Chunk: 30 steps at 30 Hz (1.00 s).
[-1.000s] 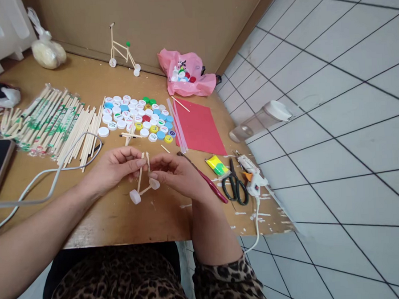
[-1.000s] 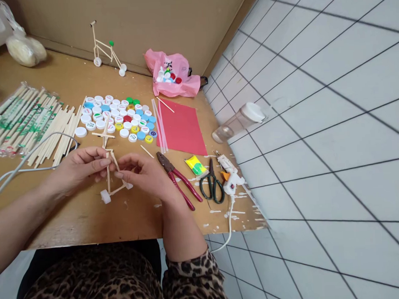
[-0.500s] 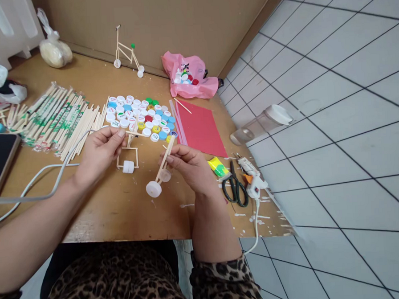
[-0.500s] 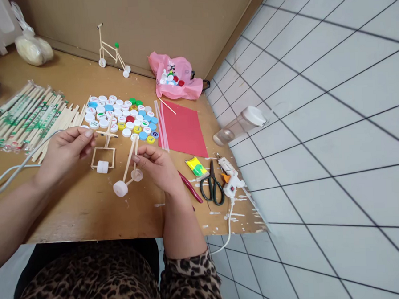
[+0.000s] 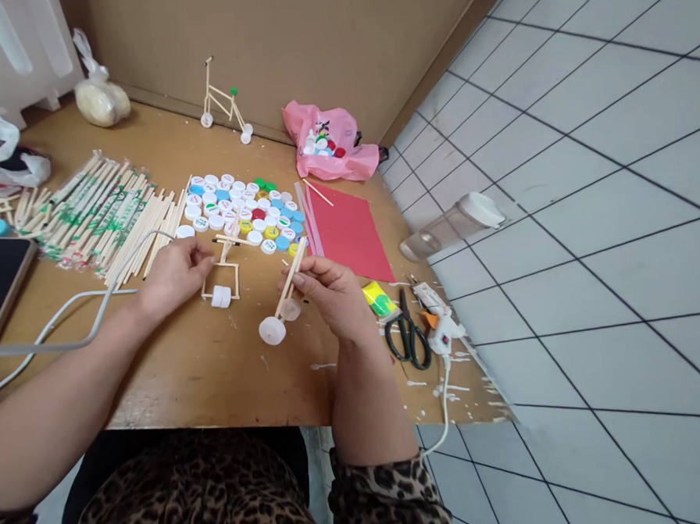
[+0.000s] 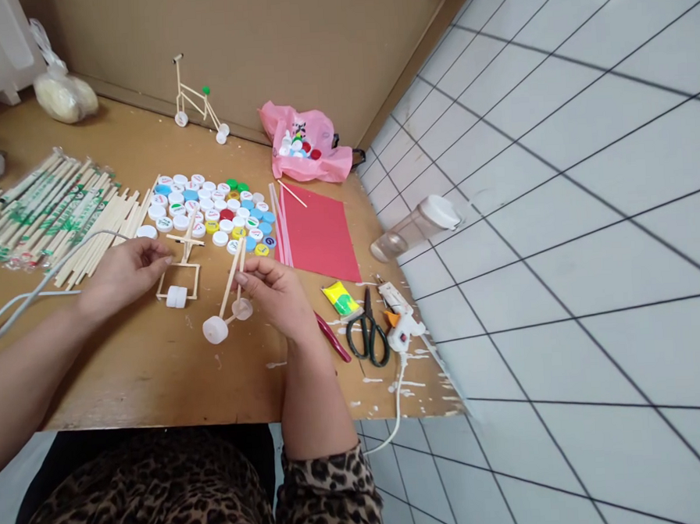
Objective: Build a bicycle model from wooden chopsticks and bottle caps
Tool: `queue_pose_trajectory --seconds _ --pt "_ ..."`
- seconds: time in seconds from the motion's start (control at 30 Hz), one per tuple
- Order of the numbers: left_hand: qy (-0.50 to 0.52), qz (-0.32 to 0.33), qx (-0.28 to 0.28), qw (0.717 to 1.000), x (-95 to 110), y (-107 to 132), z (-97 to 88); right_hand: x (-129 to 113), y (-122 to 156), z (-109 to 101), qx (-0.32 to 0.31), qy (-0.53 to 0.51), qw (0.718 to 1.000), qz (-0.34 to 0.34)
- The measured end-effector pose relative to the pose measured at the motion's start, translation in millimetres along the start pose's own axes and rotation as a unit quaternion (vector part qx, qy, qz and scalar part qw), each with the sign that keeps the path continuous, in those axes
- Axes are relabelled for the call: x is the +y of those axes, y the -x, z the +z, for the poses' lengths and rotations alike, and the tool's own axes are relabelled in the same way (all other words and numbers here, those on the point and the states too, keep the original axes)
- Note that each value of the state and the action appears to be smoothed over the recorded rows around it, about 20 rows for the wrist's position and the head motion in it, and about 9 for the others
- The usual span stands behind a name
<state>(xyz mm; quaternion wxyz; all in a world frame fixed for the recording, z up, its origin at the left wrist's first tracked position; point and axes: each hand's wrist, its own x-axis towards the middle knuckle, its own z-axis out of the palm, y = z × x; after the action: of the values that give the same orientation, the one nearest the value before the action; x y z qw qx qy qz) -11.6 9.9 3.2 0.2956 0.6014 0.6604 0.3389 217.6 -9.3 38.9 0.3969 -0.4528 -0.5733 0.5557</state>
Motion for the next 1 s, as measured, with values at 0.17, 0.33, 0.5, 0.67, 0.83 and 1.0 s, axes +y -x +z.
queue_pose_trajectory --seconds 0.17,0.33,0.5,0.67,0.83,1.0 --pt "-0.098 0.012 -0.047 0.994 -2 -2 -1.3 0 -1 1 -0.01 0.011 1.0 -0.001" --pt "-0.053 0.003 -0.044 0.998 -1 -3 -1.8 1 -2 1 -0.007 0.009 1.0 0.004" --pt "0.181 -0.02 -0.069 0.981 -1 -3 2.9 -1 -1 -1 -0.007 0.002 1.0 0.008" --pt "0.294 0.012 0.002 0.956 6 1 5.2 -2 2 -1 -0.027 0.009 0.999 0.017" --pt "0.29 0.044 0.078 0.953 11 5 5.7 -1 3 1 -0.048 0.025 0.998 0.03" --pt "0.266 0.074 0.107 0.955 6 6 9.8 4 4 2 -0.057 0.024 0.998 0.029"
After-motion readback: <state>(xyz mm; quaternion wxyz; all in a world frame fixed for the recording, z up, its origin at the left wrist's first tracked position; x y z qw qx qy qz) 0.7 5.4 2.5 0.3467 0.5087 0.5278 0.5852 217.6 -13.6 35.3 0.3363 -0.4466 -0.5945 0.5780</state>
